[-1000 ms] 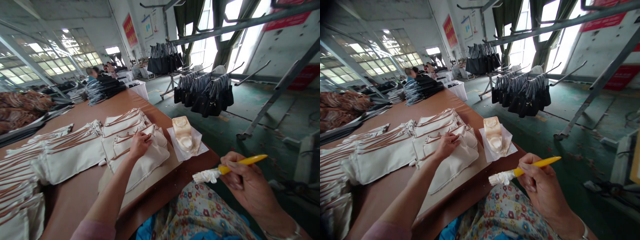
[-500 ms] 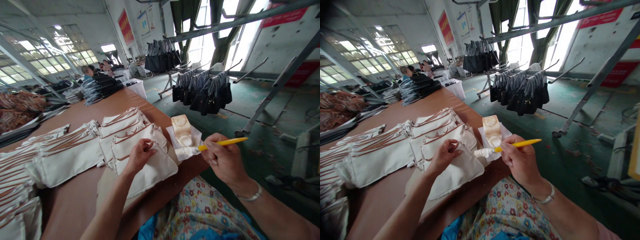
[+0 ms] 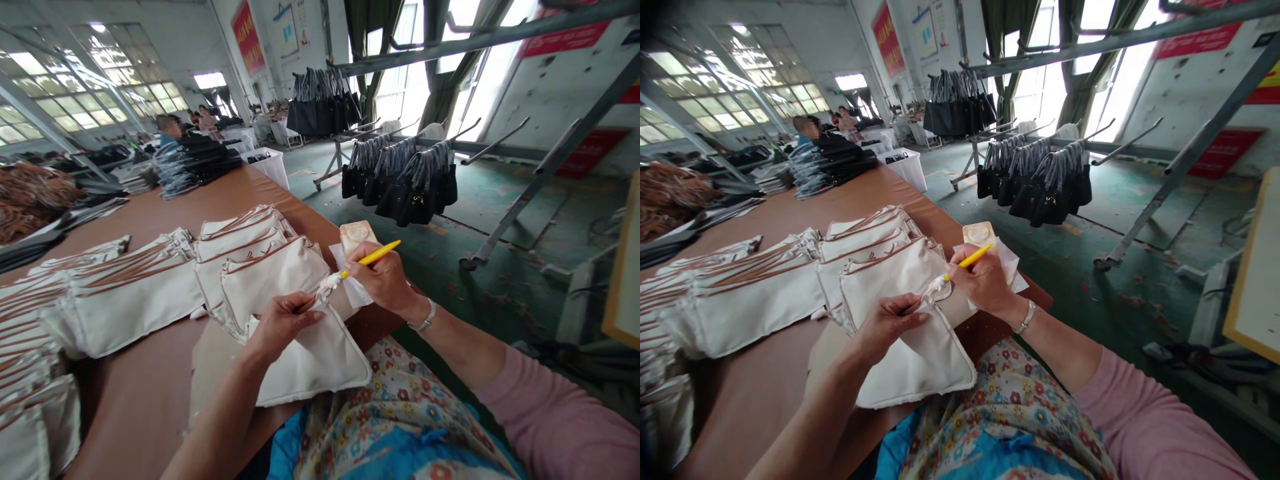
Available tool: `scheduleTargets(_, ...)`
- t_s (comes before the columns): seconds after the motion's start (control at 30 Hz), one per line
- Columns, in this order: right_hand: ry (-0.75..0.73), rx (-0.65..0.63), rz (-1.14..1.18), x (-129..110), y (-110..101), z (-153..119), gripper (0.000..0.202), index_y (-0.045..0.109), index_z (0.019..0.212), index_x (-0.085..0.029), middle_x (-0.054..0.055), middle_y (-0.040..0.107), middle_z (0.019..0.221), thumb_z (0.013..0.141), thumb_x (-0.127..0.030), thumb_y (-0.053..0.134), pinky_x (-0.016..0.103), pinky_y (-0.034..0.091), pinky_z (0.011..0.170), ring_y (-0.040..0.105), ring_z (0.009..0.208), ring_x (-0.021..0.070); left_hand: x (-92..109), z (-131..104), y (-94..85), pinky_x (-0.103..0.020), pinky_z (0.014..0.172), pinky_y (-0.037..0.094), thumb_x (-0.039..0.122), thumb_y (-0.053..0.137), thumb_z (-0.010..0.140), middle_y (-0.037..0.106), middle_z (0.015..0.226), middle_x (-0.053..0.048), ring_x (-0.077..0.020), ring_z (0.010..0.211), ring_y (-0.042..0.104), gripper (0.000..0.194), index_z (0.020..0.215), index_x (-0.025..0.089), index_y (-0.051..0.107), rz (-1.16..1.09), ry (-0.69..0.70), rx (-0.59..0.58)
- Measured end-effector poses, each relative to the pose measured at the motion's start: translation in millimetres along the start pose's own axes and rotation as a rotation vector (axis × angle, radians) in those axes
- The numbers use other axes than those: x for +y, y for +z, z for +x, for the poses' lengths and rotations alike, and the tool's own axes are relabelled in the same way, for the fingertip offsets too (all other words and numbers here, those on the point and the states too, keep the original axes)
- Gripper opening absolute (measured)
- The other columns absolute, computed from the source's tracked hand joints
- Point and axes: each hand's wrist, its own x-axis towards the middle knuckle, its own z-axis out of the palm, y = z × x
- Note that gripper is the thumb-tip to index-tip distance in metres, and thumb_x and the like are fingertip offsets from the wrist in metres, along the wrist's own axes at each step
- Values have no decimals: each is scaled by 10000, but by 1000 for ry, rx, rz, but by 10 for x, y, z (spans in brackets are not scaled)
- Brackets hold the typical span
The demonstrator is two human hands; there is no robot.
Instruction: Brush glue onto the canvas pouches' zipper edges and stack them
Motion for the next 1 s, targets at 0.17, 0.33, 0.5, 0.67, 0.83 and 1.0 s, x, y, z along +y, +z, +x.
scheduleTargets(0.17, -22, -59, 4, -57, -39, -66, 164, 598, 728, -202, -12, 568, 666, 873, -266, 638, 277, 396, 573, 498, 599, 147, -32, 10, 42, -230, 618, 483, 390, 892, 599, 723, 833, -14, -143, 660, 623, 403, 904, 156, 770, 39, -49, -7)
scheduleTargets(0.33, -56, -57, -40, 12, -25, -108, 141, 593, 746, -201, -7, 576, 676, 876, -237, 633, 281, 391, 577, 509, 604, 147, -76, 20, 60, -218, 615, 466, 394, 879, 620, 683, 764, 4, -124, 639, 589, 362, 855, 154, 744, 65, -53, -30)
scheduleTargets(0.5, -47, -143, -16, 64, 8, -190, 123, 597, 754, -208, -9, 588, 680, 867, -232, 637, 278, 397, 578, 517, 601, 148, -162, 8, 80, -190, 560, 403, 440, 847, 646, 637, 699, 18, -104, 614, 535, 367, 818, 145, 714, 174, 10, 13)
scheduleTargets(0.67, 4, 15, -92, 144, -91, -199, 169, 602, 734, -204, -2, 585, 679, 889, -267, 623, 289, 415, 620, 532, 636, 158, -359, -51, 104, -232, 654, 458, 432, 700, 819, 719, 821, -32, -150, 715, 609, 286, 904, 162, 737, 303, 134, 29)
scheduleTargets(0.83, 156, 57, 37, 211, -178, -205, 207, 597, 712, -193, -27, 520, 601, 863, -317, 665, 266, 359, 526, 463, 554, 134, -554, -140, 184, -308, 802, 451, 365, 648, 898, 754, 876, -43, -190, 823, 655, 179, 908, 223, 758, 812, 498, 224)
scheduleTargets(1.0, 240, -4, 145, 288, -95, -244, 216, 603, 703, -186, -45, 463, 538, 857, -318, 679, 254, 299, 472, 397, 499, 116, -601, -230, 291, -280, 800, 445, 313, 585, 955, 763, 957, -35, -166, 841, 661, 164, 938, 231, 726, 1224, 742, 288)
